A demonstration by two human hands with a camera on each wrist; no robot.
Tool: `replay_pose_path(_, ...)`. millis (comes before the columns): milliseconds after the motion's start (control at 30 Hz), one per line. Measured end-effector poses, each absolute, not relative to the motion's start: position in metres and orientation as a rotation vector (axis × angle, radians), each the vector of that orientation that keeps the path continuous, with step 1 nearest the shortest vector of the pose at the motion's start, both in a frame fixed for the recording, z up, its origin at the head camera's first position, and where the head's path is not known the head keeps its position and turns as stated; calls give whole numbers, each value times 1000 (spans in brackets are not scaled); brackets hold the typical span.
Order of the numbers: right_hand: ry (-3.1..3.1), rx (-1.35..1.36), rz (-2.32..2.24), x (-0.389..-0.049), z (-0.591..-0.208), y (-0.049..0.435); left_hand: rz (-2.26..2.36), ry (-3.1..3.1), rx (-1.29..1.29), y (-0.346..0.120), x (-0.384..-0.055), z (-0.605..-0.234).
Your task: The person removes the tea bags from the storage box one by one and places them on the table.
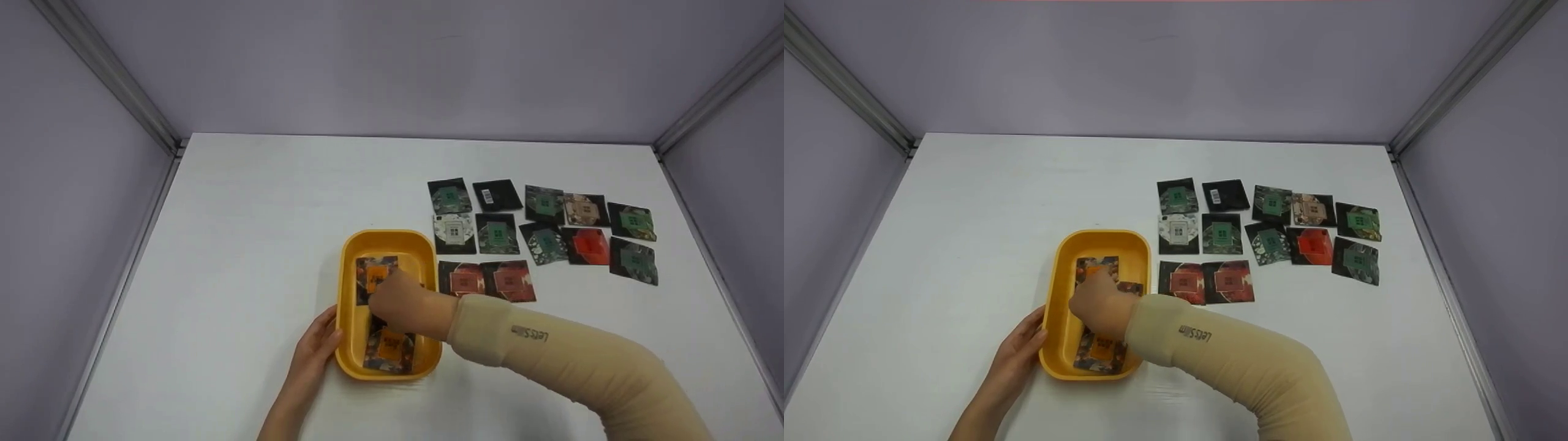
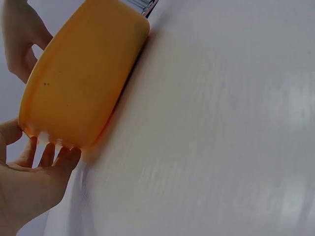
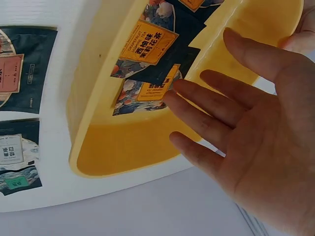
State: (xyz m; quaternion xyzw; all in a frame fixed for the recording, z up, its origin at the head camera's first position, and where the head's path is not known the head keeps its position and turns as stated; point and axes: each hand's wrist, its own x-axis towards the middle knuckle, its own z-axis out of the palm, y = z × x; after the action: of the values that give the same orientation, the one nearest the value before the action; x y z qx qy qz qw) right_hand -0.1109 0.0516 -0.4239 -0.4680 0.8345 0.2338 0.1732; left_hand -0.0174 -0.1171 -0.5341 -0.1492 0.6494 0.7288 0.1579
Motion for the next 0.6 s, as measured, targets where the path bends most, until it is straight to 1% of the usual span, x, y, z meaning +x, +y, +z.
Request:
replay_pose_path(300,2280,-1155,926,-111,-441,32,2150,1835,-328,-117,-16,-537)
replay_pose_path(600,2235,-1092,1105,-104,-453,20,2121,1855,-359,-118,-16,-537)
